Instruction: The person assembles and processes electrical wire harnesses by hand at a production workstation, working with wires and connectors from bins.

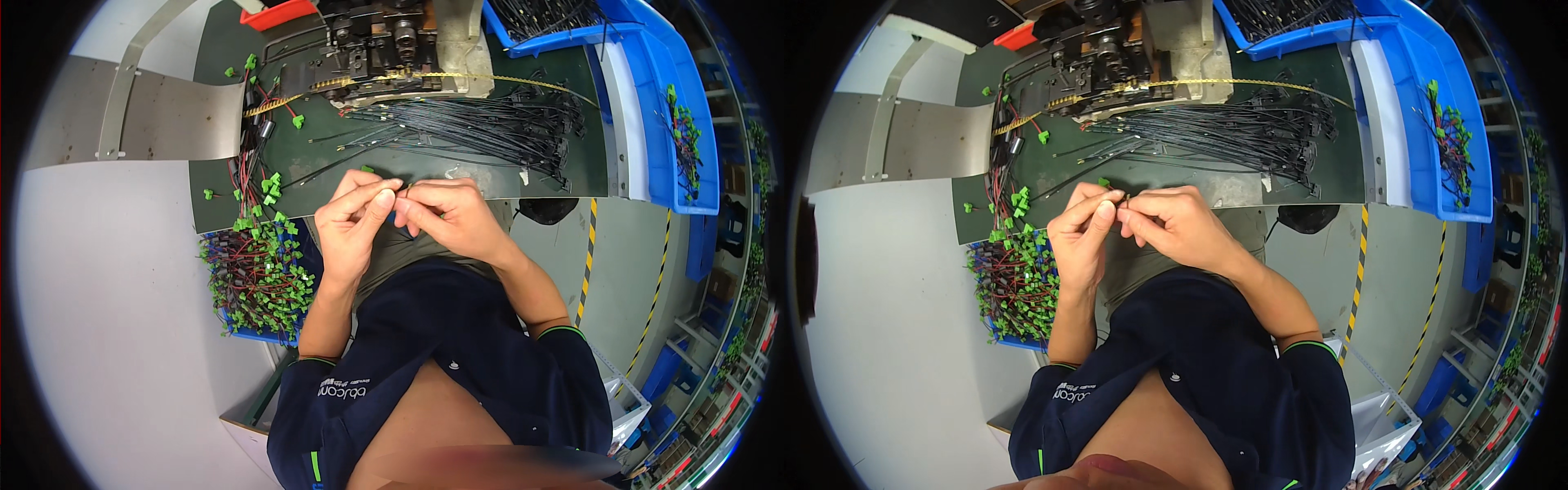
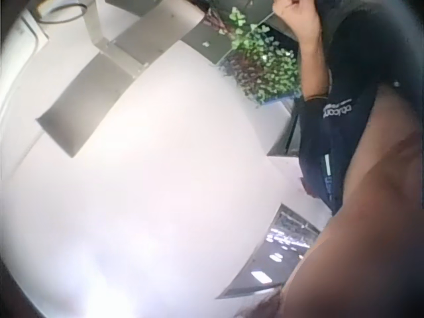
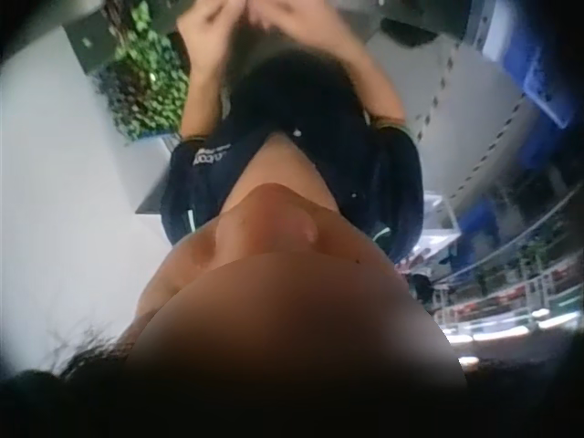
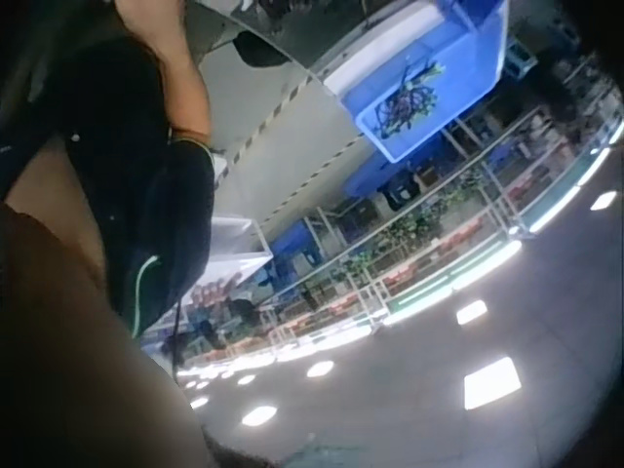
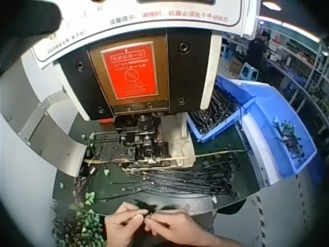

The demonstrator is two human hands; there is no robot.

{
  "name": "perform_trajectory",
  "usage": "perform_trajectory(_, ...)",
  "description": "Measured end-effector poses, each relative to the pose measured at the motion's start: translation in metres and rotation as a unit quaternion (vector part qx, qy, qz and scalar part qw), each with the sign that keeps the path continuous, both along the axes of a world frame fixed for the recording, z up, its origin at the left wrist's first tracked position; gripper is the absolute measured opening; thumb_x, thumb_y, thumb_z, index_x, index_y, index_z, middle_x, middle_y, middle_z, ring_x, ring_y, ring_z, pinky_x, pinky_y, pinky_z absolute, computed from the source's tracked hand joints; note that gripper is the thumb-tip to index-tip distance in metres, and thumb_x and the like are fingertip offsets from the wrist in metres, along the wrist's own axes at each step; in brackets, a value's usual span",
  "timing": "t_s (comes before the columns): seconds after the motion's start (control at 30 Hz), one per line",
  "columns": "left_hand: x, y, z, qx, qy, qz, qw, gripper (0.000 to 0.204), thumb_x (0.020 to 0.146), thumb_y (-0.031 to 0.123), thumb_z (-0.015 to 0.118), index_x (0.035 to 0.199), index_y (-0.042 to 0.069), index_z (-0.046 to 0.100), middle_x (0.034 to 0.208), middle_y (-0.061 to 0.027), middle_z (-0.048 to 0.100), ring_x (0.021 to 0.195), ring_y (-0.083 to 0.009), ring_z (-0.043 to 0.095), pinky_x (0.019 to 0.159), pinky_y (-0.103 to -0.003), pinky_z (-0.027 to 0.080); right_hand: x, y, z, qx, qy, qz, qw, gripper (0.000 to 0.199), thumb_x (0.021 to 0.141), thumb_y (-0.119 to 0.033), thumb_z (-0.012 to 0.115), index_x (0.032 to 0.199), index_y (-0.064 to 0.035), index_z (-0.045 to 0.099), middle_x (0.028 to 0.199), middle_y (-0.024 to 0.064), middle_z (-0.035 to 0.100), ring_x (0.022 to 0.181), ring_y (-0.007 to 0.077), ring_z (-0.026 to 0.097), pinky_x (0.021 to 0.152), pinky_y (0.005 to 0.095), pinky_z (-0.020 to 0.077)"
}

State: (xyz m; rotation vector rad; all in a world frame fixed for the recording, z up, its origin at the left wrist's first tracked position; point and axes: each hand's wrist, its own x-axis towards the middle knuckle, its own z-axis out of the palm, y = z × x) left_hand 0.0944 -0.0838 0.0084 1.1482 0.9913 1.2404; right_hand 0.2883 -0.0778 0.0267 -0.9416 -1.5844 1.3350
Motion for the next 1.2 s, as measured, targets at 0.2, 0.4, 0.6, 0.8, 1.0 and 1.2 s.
perform_trajectory(0.2,-0.002,0.003,-0.001,0.008,-0.059,-0.019,0.998,0.017,0.098,-0.004,0.073,0.114,-0.007,0.076,0.11,-0.0104,0.069,0.092,-0.0117,0.066,0.076,-0.023,0.055,-0.001,-0.001,-0.004,-0.051,0.026,-0.025,0.998,0.016,0.104,-0.006,0.065,0.096,0.0034,0.075,0.083,0.0068,0.075,0.067,0.0091,0.068,0.057,0.0256,0.0512)
perform_trajectory(0.4,-0.003,0.003,-0.001,0.022,-0.032,-0.013,0.999,0.017,0.097,-0.005,0.073,0.113,-0.007,0.076,0.114,-0.0105,0.065,0.093,-0.012,0.067,0.077,-0.023,0.055,-0.003,-0.001,-0.006,-0.003,-0.005,-0.037,0.999,0.015,0.104,-0.006,0.066,0.097,0.0038,0.075,0.084,0.0078,0.075,0.066,0.0106,0.07,0.056,0.0258,0.0511)
perform_trajectory(0.6,-0.001,0.003,-0.006,0.015,-0.044,-0.011,0.999,0.017,0.097,-0.005,0.073,0.113,-0.006,0.077,0.114,-0.0103,0.063,0.093,-0.0122,0.067,0.076,-0.023,0.056,-0.006,-0.003,-0.01,0.039,-0.023,-0.06,0.997,0.013,0.103,-0.005,0.067,0.099,0.0041,0.075,0.084,0.0086,0.075,0.066,0.0124,0.071,0.056,0.0267,0.0528)
perform_trajectory(0.8,0.003,0.001,-0.016,0.003,-0.101,0.011,0.995,0.018,0.096,-0.006,0.073,0.114,-0.005,0.077,0.114,-0.0099,0.064,0.092,-0.0126,0.067,0.076,-0.024,0.056,-0.011,-0.006,-0.011,0.027,-0.01,-0.085,0.996,0.011,0.101,-0.003,0.067,0.104,0.0044,0.075,0.087,0.0082,0.076,0.066,0.012,0.071,0.056,0.0258,0.0538)
perform_trajectory(1.0,0.004,0.004,-0.005,0.003,-0.094,0.012,0.996,0.013,0.097,-0.006,0.073,0.109,-0.006,0.075,0.114,-0.0096,0.065,0.091,-0.0125,0.068,0.075,-0.024,0.056,-0.007,-0.007,-0.01,0.039,-0.062,-0.077,0.994,0.011,0.099,-0.004,0.07,0.104,0.0042,0.074,0.085,0.0094,0.074,0.067,0.0174,0.072,0.057,0.0302,0.0548)
perform_trajectory(1.2,-0.011,0.012,0.005,0.06,0.097,-0.05,0.992,0.008,0.1,-0.002,0.07,0.107,-0.005,0.074,0.102,-0.0073,0.068,0.083,-0.0121,0.068,0.074,-0.025,0.055,-0.003,-0.006,-0.009,0.109,-0.11,-0.064,0.986,0.011,0.096,-0.005,0.072,0.103,0.0035,0.074,0.084,0.0119,0.073,0.068,0.0245,0.072,0.059,0.0345,0.0553)
